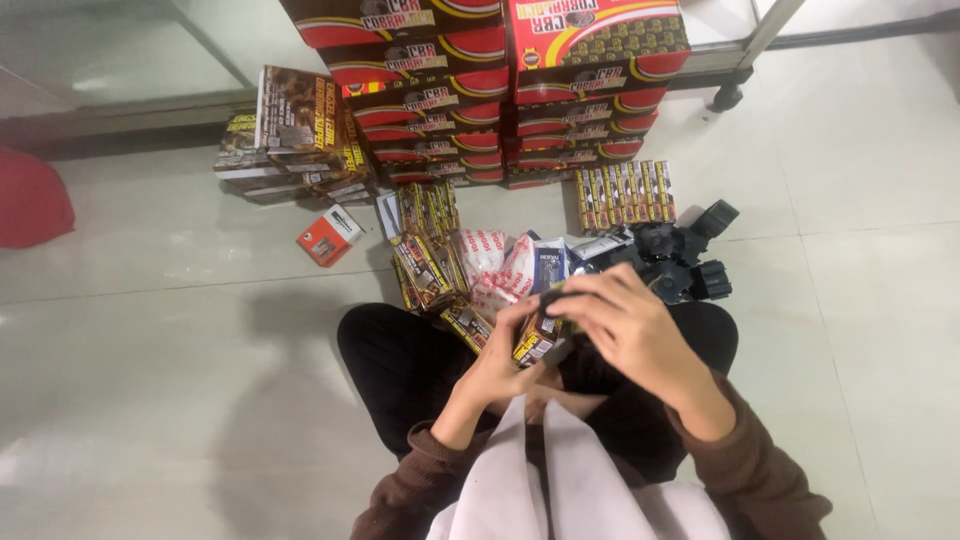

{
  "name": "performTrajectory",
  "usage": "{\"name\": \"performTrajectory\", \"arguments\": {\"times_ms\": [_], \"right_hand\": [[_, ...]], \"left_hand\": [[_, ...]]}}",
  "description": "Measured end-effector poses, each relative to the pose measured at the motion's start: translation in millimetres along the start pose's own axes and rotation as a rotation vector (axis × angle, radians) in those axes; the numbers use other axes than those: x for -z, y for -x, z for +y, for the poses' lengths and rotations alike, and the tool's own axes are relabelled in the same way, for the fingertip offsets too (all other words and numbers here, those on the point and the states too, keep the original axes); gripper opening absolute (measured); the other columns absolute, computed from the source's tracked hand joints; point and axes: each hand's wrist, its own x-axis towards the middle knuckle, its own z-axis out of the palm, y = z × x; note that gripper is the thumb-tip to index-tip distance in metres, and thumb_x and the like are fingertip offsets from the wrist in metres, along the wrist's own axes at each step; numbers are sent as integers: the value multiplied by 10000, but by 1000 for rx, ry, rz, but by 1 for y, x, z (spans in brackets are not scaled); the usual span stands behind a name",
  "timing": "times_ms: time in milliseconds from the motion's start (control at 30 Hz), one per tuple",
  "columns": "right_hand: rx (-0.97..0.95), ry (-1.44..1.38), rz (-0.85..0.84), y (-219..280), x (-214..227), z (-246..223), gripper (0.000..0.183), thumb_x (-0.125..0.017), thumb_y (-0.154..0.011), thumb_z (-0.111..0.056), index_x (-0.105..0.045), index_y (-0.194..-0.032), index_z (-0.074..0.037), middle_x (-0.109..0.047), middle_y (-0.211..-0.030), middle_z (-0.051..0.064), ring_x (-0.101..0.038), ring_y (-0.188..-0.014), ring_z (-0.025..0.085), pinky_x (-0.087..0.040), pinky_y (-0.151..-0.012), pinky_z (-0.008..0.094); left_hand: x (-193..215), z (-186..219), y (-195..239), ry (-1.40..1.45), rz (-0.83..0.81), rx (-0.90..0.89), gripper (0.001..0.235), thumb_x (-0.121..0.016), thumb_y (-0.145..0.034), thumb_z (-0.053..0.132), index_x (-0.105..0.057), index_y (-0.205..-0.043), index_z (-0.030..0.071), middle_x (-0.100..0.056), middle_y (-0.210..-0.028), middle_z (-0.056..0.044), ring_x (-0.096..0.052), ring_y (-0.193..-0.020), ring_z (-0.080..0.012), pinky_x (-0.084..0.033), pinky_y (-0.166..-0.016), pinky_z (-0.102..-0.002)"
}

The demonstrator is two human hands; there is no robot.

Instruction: The person sits on the floor and wipes several small rectangular hardware boxes using a green cloth. They clean each side of the boxes before placing them into a larger carton.

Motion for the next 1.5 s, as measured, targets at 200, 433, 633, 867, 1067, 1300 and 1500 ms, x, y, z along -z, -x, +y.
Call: {"name": "performTrajectory", "arguments": {"times_ms": [200,433,633,867,1067,1300,1500], "right_hand": [[-33,-98,-14,12,-6,6,204,-668,-913,-29,-744,-1030,-178,-697,-1041,46,-597,-885,217,-525,-784,312],[-439,-316,156,26,-26,42,115,-707,-956,-139,-801,-1023,-143,-751,-1076,62,-683,-1024,226,-529,-948,351],[-546,-471,269,23,-57,10,132,-683,-970,-121,-795,-1036,-102,-759,-1031,133,-711,-1031,288,-521,-964,429],[-540,-440,140,59,-75,-14,149,-711,-918,-106,-825,-1001,-152,-778,-970,105,-732,-940,283,-563,-856,399],[-563,-407,202,59,-78,-9,139,-704,-935,-106,-812,-1018,-134,-767,-985,117,-722,-981,288,-553,-878,406],[-704,-418,302,76,-98,-5,124,-681,-964,-91,-780,-1039,-81,-775,-1035,111,-709,-1104,274,-521,-969,424],[-606,-108,604,81,-139,-9,105,-665,-983,-57,-662,-1088,-52,-615,-1118,131,-657,-1042,314,-499,-964,434]], "left_hand": [[0,7,2,88,-51,159,794,-683,-742,-52,-325,-1447,13,-483,-1433,-295,-434,-1355,-479,-345,-1102,-617],[-7,63,-39,841,210,269,841,-711,-708,-21,-330,-1449,90,-304,-1611,-247,-337,-1451,-408,-330,-1171,-479],[-18,13,-17,1138,545,543,676,-579,-562,-105,-524,-1225,17,-664,-943,-222,-706,-762,-331,-579,-552,-376],[-1,32,-51,1230,373,313,978,-580,-593,69,-313,-1533,85,-417,-1545,-202,-429,-1363,-348,-348,-1081,-432],[1,26,-48,1174,318,254,1019,-594,-623,82,-254,-1583,123,-352,-1599,-145,-294,-1494,-350,-214,-1218,-424],[-10,17,-56,1193,520,260,864,-572,-705,30,-361,-1529,186,-412,-1563,-138,-443,-1407,-354,-357,-1168,-447],[-31,-19,-65,1265,1177,732,581,-592,-765,-32,-519,-1320,121,-634,-1079,-161,-665,-895,-304,-590,-810,-376]]}}
